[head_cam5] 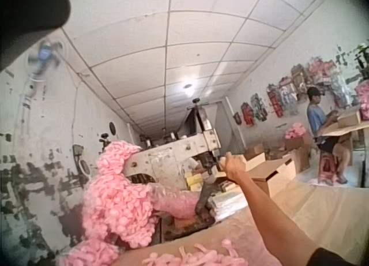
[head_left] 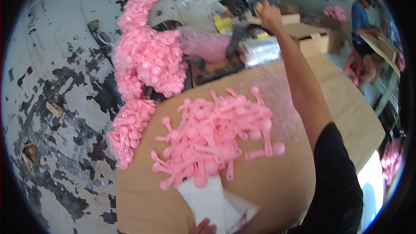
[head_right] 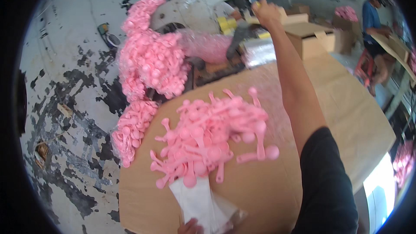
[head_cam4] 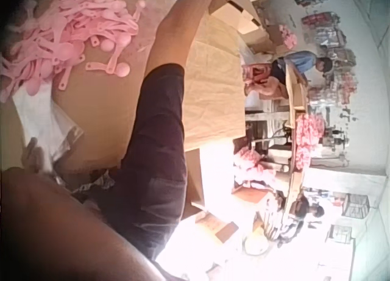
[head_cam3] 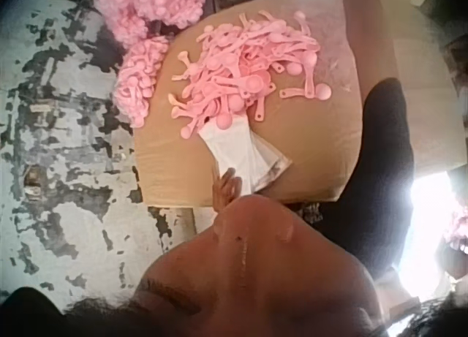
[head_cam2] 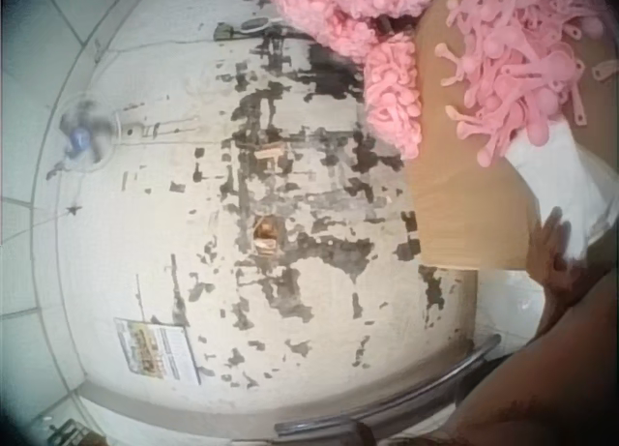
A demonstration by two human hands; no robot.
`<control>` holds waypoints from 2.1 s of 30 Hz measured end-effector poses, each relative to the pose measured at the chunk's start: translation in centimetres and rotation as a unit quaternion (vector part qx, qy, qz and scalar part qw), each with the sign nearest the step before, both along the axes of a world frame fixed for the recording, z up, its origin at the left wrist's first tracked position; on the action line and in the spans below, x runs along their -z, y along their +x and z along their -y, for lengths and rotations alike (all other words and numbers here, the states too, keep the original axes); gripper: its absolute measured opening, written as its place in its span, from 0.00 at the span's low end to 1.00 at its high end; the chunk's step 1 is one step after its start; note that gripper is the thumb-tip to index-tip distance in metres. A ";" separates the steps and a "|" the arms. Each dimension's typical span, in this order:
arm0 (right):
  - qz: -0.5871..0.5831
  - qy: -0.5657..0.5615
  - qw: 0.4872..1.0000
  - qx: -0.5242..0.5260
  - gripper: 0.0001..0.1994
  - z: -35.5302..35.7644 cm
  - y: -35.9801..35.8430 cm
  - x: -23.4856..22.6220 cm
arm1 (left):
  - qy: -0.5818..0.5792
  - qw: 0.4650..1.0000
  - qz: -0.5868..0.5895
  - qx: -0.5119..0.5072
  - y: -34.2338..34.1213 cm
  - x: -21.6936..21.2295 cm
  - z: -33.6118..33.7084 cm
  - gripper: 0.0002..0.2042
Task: The person repeatedly picks up pink plastic spoons and small printed cards, places them into clear plastic bags, and seals them. The person also handles yellow sticky notes and stacks the sealed packages on the table.
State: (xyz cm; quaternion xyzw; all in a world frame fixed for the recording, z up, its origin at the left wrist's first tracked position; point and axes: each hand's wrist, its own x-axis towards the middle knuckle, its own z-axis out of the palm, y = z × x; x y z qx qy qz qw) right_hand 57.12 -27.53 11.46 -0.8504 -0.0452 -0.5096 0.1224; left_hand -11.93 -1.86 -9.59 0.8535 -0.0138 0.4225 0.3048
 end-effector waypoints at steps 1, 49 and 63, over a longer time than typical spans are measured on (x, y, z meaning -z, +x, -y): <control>-0.022 -0.037 0.999 0.022 0.20 -1.5 -1.8 -1.4 | 0.003 1.000 -0.005 -0.012 0.0 -0.6 0.2 0.14; -0.329 0.094 0.677 -0.652 0.35 -9.9 -41.0 -4.1 | 0.177 0.971 0.035 0.154 18.3 -24.6 -6.0 0.34; -0.328 0.051 0.736 -0.590 0.41 -7.0 -41.7 -3.8 | 0.100 0.936 -0.082 0.328 15.9 -24.8 -5.1 0.35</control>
